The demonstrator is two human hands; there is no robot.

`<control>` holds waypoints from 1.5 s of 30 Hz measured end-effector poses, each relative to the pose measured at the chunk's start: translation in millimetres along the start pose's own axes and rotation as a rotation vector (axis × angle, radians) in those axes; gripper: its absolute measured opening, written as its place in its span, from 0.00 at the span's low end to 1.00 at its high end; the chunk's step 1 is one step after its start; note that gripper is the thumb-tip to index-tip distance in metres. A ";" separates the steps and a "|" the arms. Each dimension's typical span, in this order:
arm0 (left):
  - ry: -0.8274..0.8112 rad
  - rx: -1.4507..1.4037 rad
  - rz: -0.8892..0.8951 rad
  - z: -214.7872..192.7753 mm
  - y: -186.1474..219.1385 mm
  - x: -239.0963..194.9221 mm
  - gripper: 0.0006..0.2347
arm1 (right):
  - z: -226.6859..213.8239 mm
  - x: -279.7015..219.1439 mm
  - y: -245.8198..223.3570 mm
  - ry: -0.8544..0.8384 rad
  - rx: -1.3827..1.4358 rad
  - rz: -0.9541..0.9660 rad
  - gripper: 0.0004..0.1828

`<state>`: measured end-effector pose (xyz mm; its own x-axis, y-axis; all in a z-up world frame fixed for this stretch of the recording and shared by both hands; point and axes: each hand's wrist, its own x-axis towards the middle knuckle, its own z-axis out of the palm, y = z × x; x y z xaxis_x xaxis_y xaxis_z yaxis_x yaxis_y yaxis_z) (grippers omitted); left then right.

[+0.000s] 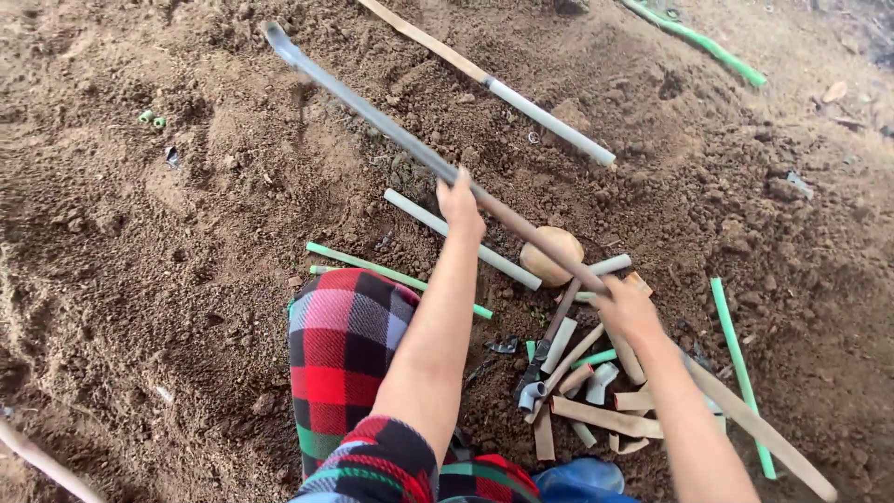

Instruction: The person sits on the ground and assembles a long black pipe with a curved elbow joint. They then pick up a smaller white pipe and attempt to fit a small fitting onto it.

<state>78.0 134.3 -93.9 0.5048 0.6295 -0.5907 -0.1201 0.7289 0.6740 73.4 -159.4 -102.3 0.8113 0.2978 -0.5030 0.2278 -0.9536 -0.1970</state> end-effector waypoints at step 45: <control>-1.169 1.844 0.336 25.2 157.4 -141.1 0.24 | 73.2 105.8 240.0 0.509 1.125 0.481 0.26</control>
<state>9.4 153.4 106.7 0.8671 -0.2685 -0.4195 0.0639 -0.7754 0.6282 174.5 -353.4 -264.5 0.8513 -0.3427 -0.3972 -0.5045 -0.3273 -0.7990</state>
